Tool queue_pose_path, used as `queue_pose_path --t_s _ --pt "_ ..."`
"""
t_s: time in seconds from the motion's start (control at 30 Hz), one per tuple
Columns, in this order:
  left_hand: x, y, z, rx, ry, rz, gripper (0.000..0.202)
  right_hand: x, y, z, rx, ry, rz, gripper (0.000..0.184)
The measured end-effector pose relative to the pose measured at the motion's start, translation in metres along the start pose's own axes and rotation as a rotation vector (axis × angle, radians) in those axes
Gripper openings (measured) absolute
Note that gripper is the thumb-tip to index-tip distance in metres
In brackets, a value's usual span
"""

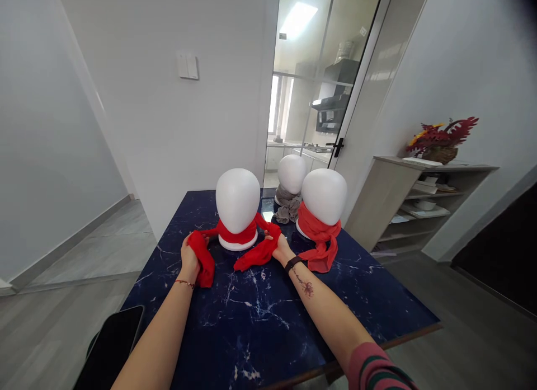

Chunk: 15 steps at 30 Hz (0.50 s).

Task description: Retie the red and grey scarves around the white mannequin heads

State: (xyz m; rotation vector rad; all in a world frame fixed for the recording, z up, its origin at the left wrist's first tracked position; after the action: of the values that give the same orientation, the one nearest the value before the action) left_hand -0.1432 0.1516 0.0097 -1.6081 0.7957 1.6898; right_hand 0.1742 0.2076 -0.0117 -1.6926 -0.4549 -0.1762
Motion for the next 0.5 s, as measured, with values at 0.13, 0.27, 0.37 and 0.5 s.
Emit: queue_pose_path --t_s 0.13,0.27,0.37,0.5 --pt "0.001 0.013 -0.005 -0.143 -0.019 0.079 0.039 0.011 0.010 -0.001 -0.079 0.142 -0.014 0.006" --pt "-0.017 -0.005 -0.017 -0.040 -0.169 0.270 0.051 0.030 0.020 -0.004 -0.174 0.255 -0.065 0.019" --pt "-0.035 -0.046 -0.037 0.155 -0.434 0.601 0.081 0.044 0.023 -0.006 -0.225 0.304 -0.160 0.015" --pt "-0.033 -0.076 -0.053 0.229 -0.538 0.862 0.096 0.062 0.015 -0.005 -0.255 0.355 -0.369 0.010"
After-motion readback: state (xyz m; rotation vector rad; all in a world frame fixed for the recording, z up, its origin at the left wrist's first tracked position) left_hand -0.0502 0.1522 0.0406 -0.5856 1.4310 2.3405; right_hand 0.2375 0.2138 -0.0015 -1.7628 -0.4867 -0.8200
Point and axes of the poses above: each hand's wrist, its own z-axis towards the middle knuckle, its own y-axis out of the back of the hand, x = y × z, the point moved 10 cm from there along z, towards the middle knuckle, and after that the axes turned 14 degrees about z, right-handed, at the moved point
